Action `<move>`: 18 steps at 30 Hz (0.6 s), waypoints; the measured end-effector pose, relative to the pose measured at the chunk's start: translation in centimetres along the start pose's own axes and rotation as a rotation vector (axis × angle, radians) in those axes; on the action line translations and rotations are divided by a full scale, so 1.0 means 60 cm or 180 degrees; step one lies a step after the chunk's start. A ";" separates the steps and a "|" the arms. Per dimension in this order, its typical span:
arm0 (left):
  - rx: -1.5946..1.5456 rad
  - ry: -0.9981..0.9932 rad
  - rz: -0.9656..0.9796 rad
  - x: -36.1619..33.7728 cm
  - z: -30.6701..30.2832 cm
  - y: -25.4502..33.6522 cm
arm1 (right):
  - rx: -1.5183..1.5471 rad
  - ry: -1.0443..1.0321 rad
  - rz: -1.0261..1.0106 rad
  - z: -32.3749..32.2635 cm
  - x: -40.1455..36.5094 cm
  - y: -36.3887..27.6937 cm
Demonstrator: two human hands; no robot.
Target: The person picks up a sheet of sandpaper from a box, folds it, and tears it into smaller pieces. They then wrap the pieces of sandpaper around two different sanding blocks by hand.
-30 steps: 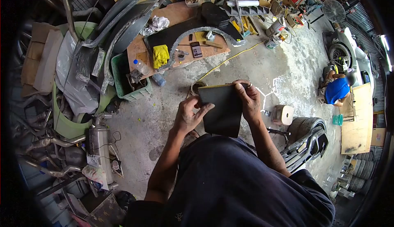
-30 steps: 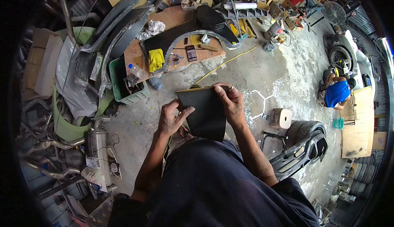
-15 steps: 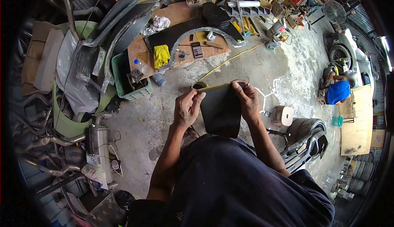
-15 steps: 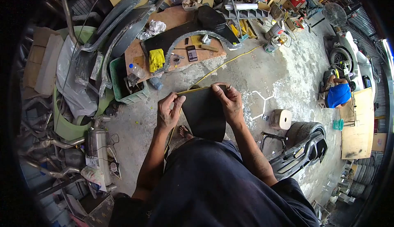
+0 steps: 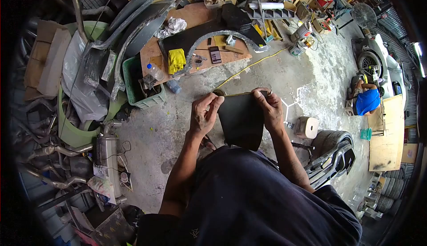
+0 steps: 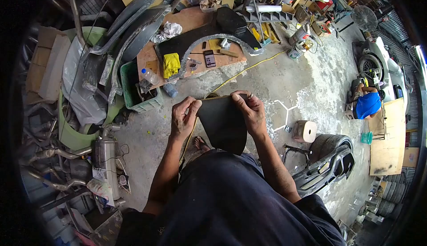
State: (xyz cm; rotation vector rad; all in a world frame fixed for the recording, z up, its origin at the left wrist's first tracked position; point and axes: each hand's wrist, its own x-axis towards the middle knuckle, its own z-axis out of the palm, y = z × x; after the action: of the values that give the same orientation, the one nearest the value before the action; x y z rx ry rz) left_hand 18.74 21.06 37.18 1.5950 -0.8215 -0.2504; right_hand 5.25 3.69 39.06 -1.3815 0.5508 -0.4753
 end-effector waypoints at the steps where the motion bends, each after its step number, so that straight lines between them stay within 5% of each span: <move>1: -0.0002 -0.0005 0.0000 -0.003 -0.001 -0.006 | 0.0000 0.0005 0.0000 -0.001 0.001 0.001; 8: -0.0040 -0.0759 -0.0024 -0.043 0.009 -0.033 | 0.0208 0.0235 0.0026 -0.015 0.014 0.008; 18: 0.0142 -0.0328 0.0174 -0.049 0.045 -0.041 | 0.0178 0.0271 0.0085 -0.025 0.029 0.022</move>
State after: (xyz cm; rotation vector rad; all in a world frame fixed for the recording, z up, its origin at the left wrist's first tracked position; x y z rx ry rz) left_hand 15.90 20.79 33.46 1.6094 -0.9545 -0.2786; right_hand 5.69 1.61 37.44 -1.3036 0.6200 -0.5261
